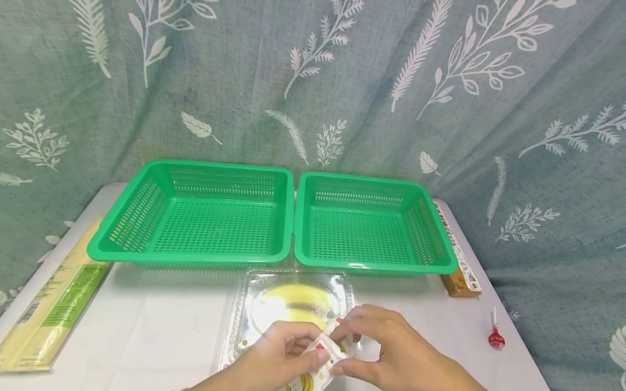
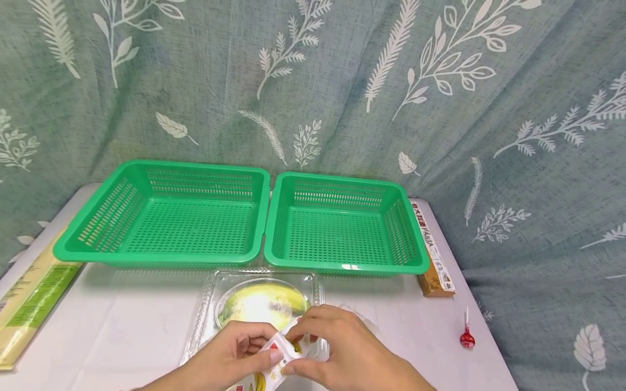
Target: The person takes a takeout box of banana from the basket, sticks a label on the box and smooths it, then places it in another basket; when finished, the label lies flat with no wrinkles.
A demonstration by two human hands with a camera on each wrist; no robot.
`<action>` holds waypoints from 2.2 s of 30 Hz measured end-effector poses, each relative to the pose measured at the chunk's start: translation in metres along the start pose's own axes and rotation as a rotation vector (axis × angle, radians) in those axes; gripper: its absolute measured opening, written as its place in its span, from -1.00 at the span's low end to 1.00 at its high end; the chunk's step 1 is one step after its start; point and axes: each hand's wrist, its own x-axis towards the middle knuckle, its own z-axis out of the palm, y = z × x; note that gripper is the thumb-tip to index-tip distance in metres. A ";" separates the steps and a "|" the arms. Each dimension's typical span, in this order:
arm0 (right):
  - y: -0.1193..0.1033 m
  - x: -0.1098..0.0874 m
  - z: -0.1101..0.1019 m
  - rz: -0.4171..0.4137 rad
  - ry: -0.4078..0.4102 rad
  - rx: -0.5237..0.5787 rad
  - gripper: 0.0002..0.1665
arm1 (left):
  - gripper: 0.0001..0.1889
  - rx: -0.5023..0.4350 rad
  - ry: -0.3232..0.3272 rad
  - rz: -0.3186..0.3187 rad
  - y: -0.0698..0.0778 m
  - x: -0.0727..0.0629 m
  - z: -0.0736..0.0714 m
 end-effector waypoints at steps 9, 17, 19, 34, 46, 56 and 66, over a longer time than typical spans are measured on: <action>0.001 -0.001 -0.002 -0.018 -0.031 0.023 -0.80 | -0.81 -0.047 -0.003 -0.036 -0.002 -0.003 0.004; -0.005 -0.002 -0.005 0.033 -0.069 0.011 -0.77 | -0.82 -0.058 -0.010 0.053 -0.004 -0.001 0.005; -0.006 -0.002 -0.005 0.037 -0.071 -0.011 -0.77 | -0.82 -0.048 0.000 0.076 -0.005 -0.001 0.005; -0.003 -0.003 -0.004 -0.024 -0.070 0.013 -0.87 | -0.81 -0.070 -0.005 0.001 -0.002 -0.003 0.008; -0.005 -0.003 -0.006 0.000 -0.104 -0.023 -0.92 | -0.79 -0.091 -0.019 0.034 -0.002 0.000 0.009; 0.002 -0.002 -0.008 -0.126 -0.110 0.001 -0.84 | -0.79 -0.094 -0.011 0.044 -0.003 -0.001 0.009; 0.002 -0.001 -0.005 -0.183 -0.076 -0.113 -0.85 | -0.79 -0.046 0.006 0.021 -0.001 0.000 0.007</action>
